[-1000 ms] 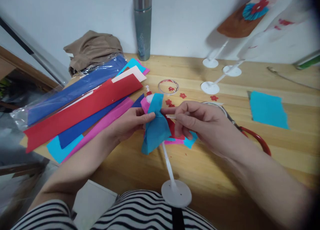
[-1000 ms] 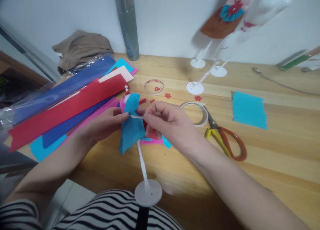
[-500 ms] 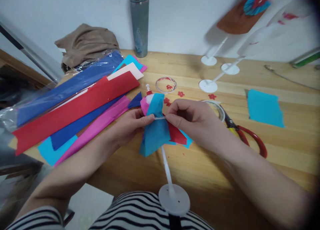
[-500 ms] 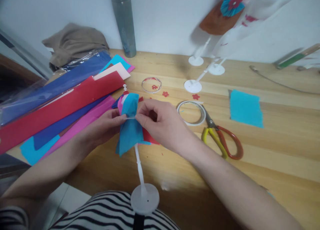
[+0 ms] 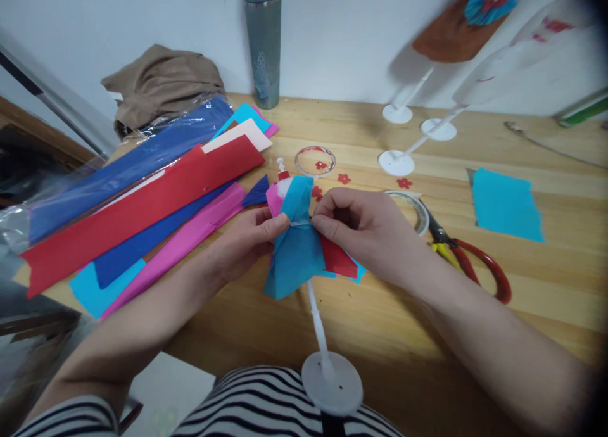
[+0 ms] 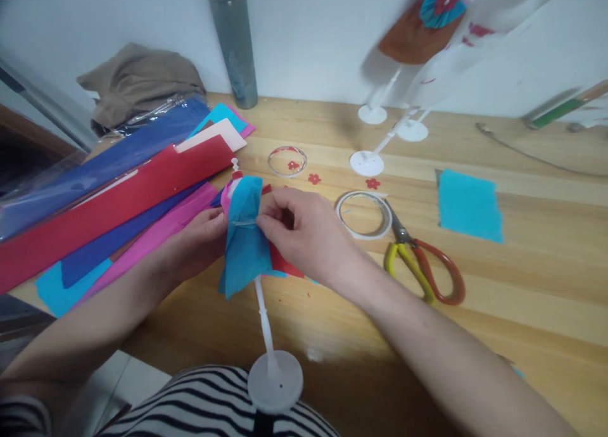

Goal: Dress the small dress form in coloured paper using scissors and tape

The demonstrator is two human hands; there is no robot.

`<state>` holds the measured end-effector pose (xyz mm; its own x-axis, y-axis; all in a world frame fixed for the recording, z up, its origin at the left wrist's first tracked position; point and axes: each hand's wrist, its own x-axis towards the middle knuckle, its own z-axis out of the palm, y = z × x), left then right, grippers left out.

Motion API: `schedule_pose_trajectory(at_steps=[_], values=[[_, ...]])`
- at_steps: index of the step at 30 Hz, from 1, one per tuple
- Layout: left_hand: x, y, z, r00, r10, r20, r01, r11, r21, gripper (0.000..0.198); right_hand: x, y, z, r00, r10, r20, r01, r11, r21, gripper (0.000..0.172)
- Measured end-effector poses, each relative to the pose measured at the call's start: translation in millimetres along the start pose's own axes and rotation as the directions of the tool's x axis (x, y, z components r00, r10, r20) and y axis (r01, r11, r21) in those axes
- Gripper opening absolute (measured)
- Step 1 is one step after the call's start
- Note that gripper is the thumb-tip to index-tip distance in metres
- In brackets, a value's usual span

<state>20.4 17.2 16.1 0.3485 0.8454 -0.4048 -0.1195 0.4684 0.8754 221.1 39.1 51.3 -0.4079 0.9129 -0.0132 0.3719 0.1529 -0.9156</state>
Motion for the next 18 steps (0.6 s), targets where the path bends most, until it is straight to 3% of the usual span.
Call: schedule_pose_trajectory(at_steps=[3,10,18], values=[[0.1,0.7,0.0,0.999,-0.006,0.05,0.01,0.998,-0.066,0.057,0.3,-0.5,1.4,1.0,-0.005,-0.015,0.004,1.0,-0.028,0.022],[-2.8,8.9,6.8,0.999,-0.021,-0.034,0.018,0.998,-0.064,0.047,0.9,-1.4,4.1,0.999,-0.013,-0.051,0.008,0.995,-0.097,0.017],[0.5,5.3,3.2,1.0,0.001,0.01,0.0,0.998,-0.059,0.035,4.9,-0.5,0.4,0.999,0.048,0.006,-0.048,0.998,0.034,0.02]])
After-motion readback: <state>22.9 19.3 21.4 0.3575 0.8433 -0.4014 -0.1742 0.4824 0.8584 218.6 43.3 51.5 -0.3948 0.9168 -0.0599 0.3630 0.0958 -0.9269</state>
